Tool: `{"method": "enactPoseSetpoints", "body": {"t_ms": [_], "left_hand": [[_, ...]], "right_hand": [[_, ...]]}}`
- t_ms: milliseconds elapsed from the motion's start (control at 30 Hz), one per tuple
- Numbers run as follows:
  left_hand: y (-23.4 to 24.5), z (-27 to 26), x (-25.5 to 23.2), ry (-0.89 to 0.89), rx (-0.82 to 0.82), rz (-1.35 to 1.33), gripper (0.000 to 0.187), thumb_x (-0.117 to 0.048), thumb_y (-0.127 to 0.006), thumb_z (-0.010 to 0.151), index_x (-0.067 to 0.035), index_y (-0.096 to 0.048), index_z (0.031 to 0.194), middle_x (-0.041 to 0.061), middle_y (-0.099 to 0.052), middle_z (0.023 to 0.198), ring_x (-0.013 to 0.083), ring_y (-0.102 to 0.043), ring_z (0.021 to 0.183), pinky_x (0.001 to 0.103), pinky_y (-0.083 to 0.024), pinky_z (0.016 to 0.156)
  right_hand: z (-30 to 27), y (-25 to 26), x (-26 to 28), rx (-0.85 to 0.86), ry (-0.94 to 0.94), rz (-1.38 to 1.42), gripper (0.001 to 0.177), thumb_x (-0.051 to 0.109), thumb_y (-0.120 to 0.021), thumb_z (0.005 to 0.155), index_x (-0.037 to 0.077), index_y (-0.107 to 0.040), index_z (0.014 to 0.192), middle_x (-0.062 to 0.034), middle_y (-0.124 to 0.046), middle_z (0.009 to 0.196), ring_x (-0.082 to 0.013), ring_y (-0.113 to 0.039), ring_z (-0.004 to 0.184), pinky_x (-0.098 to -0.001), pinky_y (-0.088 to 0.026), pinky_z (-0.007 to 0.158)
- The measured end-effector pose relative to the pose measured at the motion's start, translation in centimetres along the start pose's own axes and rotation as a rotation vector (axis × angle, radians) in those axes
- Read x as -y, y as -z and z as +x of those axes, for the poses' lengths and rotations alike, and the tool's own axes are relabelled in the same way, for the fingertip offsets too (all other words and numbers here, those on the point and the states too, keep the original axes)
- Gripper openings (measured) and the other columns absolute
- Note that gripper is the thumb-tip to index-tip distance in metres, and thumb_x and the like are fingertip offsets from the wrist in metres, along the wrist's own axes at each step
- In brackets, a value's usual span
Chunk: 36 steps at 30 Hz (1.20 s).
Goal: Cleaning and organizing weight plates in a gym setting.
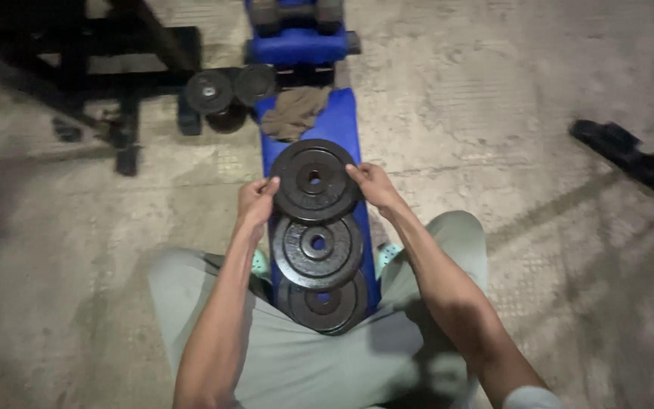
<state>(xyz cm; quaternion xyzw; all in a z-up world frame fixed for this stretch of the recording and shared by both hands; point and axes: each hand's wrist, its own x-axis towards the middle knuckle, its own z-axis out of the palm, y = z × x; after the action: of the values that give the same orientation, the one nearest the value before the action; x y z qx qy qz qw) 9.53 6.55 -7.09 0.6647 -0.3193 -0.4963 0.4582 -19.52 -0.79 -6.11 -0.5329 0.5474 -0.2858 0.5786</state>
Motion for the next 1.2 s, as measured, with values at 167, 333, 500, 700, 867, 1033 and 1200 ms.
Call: {"method": "enactPoseSetpoints", "body": {"t_ms": [167, 333, 500, 700, 867, 1033, 1200], "left_hand": [[-0.4, -1.9, -3.3, -0.014, 0.015, -0.072, 0.026, -0.02, -0.072, 0.098, 0.003, -0.077, 0.11, -0.002, -0.069, 0.087, 0.0061, -0.056, 0.073, 0.025, -0.046, 0.063], [-0.5, -3.0, -9.0, -0.313, 0.022, -0.03, 0.029, -0.011, -0.073, 0.097, 0.002, -0.069, 0.123, 0.001, -0.07, 0.101, 0.0054, -0.059, 0.082, 0.024, -0.051, 0.071], [0.1, -5.6, -13.2, -0.685, -0.001, 0.23, 0.038, 0.005, -0.063, 0.096, -0.001, -0.055, 0.132, 0.017, -0.066, 0.121, 0.0277, -0.067, 0.11, 0.036, -0.057, 0.088], [1.3, -6.6, -11.4, -0.787, 0.027, 0.436, 0.04, 0.011, -0.058, 0.093, -0.001, -0.052, 0.131, 0.024, -0.063, 0.126, 0.0454, -0.061, 0.12, 0.047, -0.051, 0.099], [2.2, -8.0, -11.2, -0.734, 0.026, 0.523, 0.041, 0.01, -0.061, 0.091, -0.003, -0.055, 0.13, 0.021, -0.065, 0.13, 0.0433, -0.063, 0.119, 0.046, -0.053, 0.095], [3.0, -8.4, -9.1, -0.719, 0.002, 0.56, 0.04, 0.01, -0.064, 0.089, -0.005, -0.058, 0.126, 0.017, -0.069, 0.13, 0.0406, -0.065, 0.118, 0.045, -0.056, 0.092], [2.9, -9.5, -7.1, -0.736, 0.016, 0.584, 0.05, 0.014, -0.064, 0.082, -0.003, -0.059, 0.13, 0.016, -0.071, 0.125, 0.0361, -0.068, 0.113, 0.043, -0.057, 0.089]], "right_hand": [[-0.6, 0.7, 2.9, -0.004, 0.087, 0.101, 0.032, 0.034, -0.065, 0.104, 0.001, -0.068, 0.102, 0.0059, -0.053, 0.074, -0.0046, -0.044, 0.066, -0.0245, -0.036, 0.058], [-1.3, 1.4, 5.1, -0.121, 0.41, 0.064, 0.028, 0.019, -0.068, 0.104, 0.001, -0.062, 0.124, 0.0061, -0.051, 0.086, -0.0033, -0.044, 0.075, -0.0223, -0.039, 0.065], [-4.2, 1.8, 8.1, -0.191, 0.668, -0.25, 0.033, -0.001, -0.068, 0.099, -0.002, -0.057, 0.13, -0.0118, -0.07, 0.11, -0.0165, -0.069, 0.102, -0.0307, -0.056, 0.092], [-6.6, 2.1, 8.4, -0.088, 0.701, -0.431, 0.043, -0.008, -0.066, 0.09, 0.0, -0.059, 0.131, -0.0182, -0.068, 0.125, -0.0289, -0.071, 0.112, -0.0364, -0.055, 0.098], [-8.1, 2.0, 8.9, -0.045, 0.607, -0.513, 0.04, -0.002, -0.072, 0.092, 0.002, -0.061, 0.13, -0.0154, -0.069, 0.126, -0.0294, -0.07, 0.107, -0.0354, -0.056, 0.091], [-9.0, 2.0, 8.6, -0.047, 0.825, -0.634, 0.04, 0.001, -0.075, 0.089, 0.003, -0.062, 0.127, -0.0152, -0.068, 0.13, -0.0347, -0.066, 0.121, -0.042, -0.055, 0.099], [-9.6, 2.5, 7.9, -0.026, 0.853, -0.785, 0.04, 0.003, -0.08, 0.084, 0.005, -0.066, 0.122, -0.0088, -0.068, 0.133, -0.0331, -0.067, 0.113, -0.0431, -0.054, 0.094]]}}
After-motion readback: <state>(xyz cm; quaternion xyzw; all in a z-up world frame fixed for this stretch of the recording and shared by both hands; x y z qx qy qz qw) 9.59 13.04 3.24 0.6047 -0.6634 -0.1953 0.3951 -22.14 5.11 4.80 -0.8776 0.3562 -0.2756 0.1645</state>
